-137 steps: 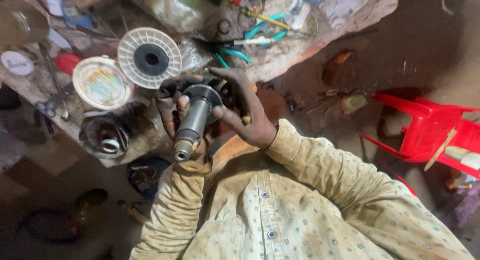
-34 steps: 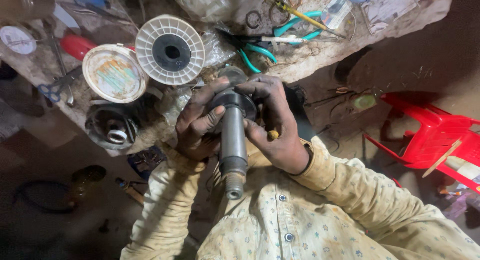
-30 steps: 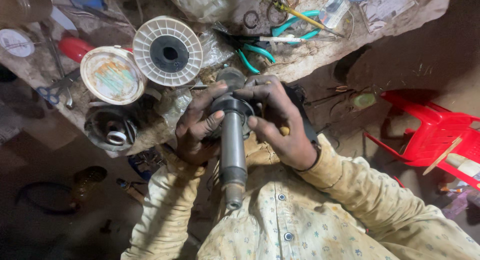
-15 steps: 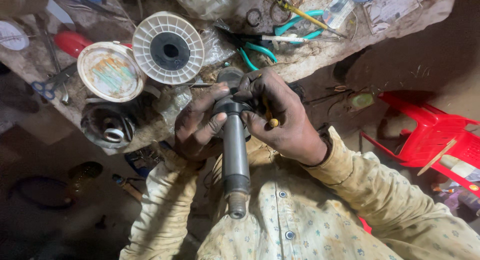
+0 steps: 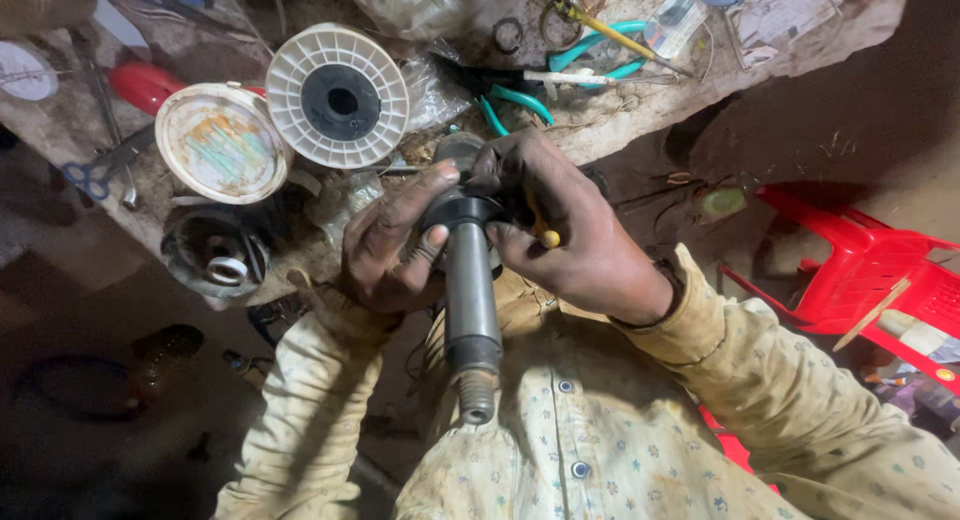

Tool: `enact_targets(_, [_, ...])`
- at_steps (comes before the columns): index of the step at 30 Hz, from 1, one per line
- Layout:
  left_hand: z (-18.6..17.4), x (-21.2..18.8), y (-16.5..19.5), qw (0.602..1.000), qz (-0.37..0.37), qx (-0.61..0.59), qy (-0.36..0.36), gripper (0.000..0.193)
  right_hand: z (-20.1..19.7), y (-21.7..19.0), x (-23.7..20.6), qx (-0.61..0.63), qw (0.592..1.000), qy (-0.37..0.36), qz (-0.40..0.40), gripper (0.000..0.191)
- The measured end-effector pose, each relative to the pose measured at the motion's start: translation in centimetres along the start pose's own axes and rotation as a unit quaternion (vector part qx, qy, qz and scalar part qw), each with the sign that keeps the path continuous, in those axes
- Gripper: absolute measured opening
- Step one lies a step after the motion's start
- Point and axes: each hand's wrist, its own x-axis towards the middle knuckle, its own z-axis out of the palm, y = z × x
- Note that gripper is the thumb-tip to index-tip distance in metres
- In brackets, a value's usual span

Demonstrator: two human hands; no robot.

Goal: The person holds a cylindrical metal pump-like component and uses pliers to grip, twist, and pull parts of it, working on it from different angles. They reposition the component repeatedly and continue working on it with the pliers at the workbench.

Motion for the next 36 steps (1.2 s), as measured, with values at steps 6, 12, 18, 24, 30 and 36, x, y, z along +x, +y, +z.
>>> enact_targets(6, [-0.7, -0.3, 0.6, 0.999, 0.028, 0.043, 0.001, 0.041, 0.1, -0.9, -0.6, 0.008, 0.997, -0.014, 0.073, 0.045])
enact_targets(12, [0.6, -1.7, 1.1, 0.990, -0.053, -0.123, 0.052, 0.050, -0.2, -0.4, -2.5, 0.106, 0.988, 0.106, 0.022, 0.051])
enact_targets(18, [1.0, -2.0, 4.0, 0.959, -0.227, -0.103, 0.133, 0.055, -3.9, 2.0, -3.3, 0.303, 0.923, 0.238, 0.013, 0.067])
enact_targets(24, [-0.7, -0.4, 3.8, 0.978, -0.199, -0.064, 0.008, 0.059, -4.1, 4.5, -4.5, 0.365, 0.889, 0.276, -0.008, 0.058])
enact_targets(30, [-1.1, 1.0, 3.8, 0.980, -0.186, -0.057, -0.034, 0.065, -6.4, 7.6, -3.6, 0.330, 0.854, 0.402, 0.008, 0.065])
enact_targets(36, [-1.2, 1.7, 4.1, 0.980, -0.190, -0.058, -0.019, 0.065, -9.2, 9.0, -3.8, 0.424, 0.821, 0.382, 0.013, 0.084])
